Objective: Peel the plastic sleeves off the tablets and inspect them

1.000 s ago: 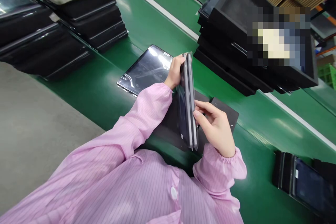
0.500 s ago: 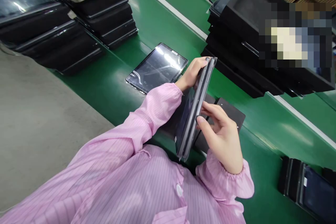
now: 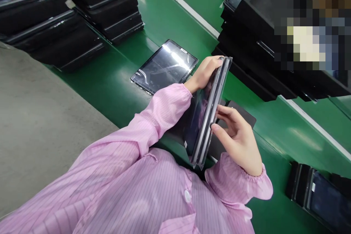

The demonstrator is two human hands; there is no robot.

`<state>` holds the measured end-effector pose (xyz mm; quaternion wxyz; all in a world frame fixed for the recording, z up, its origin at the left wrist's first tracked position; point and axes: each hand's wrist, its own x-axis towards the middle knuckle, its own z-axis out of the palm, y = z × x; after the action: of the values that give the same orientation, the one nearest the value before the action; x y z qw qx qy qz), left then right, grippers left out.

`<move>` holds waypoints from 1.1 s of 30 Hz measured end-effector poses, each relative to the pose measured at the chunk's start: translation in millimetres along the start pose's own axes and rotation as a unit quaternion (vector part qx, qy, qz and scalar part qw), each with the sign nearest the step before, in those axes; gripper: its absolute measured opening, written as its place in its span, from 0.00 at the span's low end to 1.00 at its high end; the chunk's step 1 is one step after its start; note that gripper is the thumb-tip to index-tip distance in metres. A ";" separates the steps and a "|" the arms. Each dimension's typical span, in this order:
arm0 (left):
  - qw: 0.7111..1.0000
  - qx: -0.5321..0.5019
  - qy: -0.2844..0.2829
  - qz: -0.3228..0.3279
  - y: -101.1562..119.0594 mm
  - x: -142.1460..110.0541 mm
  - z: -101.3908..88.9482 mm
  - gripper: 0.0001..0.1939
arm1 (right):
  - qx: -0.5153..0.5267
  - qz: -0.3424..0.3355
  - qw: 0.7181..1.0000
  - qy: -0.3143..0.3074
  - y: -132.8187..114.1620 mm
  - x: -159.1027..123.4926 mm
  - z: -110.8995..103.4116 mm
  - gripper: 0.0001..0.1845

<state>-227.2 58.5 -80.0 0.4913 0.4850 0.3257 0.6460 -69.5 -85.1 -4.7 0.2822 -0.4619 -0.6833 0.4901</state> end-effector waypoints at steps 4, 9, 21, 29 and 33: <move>1.000 0.000 0.017 0.007 6.0 -4.3 2.0 0.27 | 0.020 0.002 0.999 -0.036 3.7 2.8 -3.8 0.21; 0.999 0.022 -0.014 0.042 17.2 -7.4 3.0 0.27 | 0.028 0.006 0.998 -0.062 4.3 6.5 -6.4 0.25; 0.999 0.045 0.004 0.026 11.7 -4.8 1.8 0.29 | 0.022 0.002 0.998 -0.062 4.8 9.2 -3.5 0.23; 0.995 0.101 -0.005 0.015 20.2 -6.5 3.5 0.32 | -0.039 -0.019 0.997 -0.070 2.6 4.1 0.1 0.32; 0.994 0.099 -0.016 0.037 18.5 -6.4 2.4 0.32 | -0.052 -0.029 0.995 -0.083 2.3 2.2 0.7 0.34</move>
<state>-230.5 46.6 -64.6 0.4222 0.5529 0.3619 0.6206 -70.1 -83.1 -7.3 0.2147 -0.4136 -0.7421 0.4818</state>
